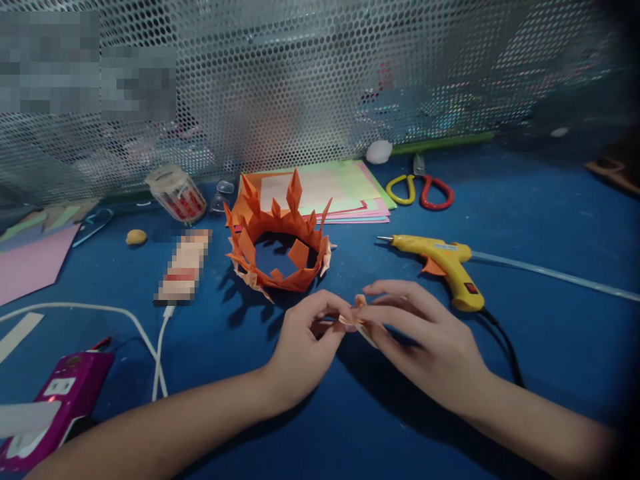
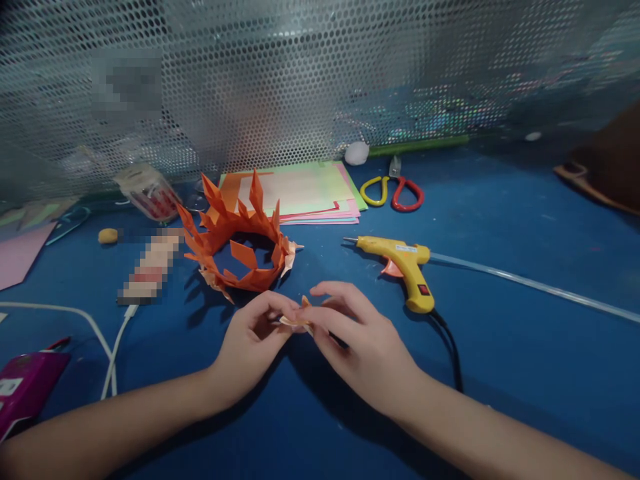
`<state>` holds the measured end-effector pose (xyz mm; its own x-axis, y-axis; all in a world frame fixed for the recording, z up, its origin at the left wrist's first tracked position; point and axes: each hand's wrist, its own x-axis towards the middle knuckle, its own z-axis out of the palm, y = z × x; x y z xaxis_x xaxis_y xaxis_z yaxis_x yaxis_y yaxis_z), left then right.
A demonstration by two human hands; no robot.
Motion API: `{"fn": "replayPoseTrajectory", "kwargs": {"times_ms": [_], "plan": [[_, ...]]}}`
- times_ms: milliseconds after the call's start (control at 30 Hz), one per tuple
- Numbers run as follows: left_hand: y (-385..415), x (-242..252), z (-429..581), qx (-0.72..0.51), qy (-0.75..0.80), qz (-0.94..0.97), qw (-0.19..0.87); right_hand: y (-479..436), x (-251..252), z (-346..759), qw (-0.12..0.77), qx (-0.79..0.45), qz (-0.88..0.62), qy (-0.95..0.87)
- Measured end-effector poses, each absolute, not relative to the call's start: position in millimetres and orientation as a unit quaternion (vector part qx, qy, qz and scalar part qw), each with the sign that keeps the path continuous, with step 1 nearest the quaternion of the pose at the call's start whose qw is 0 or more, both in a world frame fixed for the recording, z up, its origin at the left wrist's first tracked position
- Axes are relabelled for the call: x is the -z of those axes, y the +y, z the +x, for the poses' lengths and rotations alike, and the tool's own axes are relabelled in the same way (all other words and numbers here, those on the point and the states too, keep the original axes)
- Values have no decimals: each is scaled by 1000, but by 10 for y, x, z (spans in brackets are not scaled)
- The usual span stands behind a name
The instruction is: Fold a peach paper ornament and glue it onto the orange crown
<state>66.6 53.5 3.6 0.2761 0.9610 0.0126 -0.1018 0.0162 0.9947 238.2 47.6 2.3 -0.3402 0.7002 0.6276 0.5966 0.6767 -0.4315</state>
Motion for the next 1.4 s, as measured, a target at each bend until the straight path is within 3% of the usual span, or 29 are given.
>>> {"fn": "replayPoseTrajectory", "kwargs": {"times_ms": [233,533,800,1033,1200,1400], "plan": [[538,-20,670,-463,409,559,553,413,-42,2442,349,-78,-410,-839],[532,-87,684,-460,441,464,616,441,-91,2503,323,-21,-420,-848],[523,-123,683,-440,499,445,599,548,-80,2441,274,-135,-447,-841],[525,-92,698,-442,467,426,637,520,-116,2396,334,-189,-441,-811],[531,-83,701,-440,446,429,650,561,-160,2407,325,-260,-437,-797],[539,-68,704,-431,483,423,634,514,-71,2451,297,-139,-451,-830]]}}
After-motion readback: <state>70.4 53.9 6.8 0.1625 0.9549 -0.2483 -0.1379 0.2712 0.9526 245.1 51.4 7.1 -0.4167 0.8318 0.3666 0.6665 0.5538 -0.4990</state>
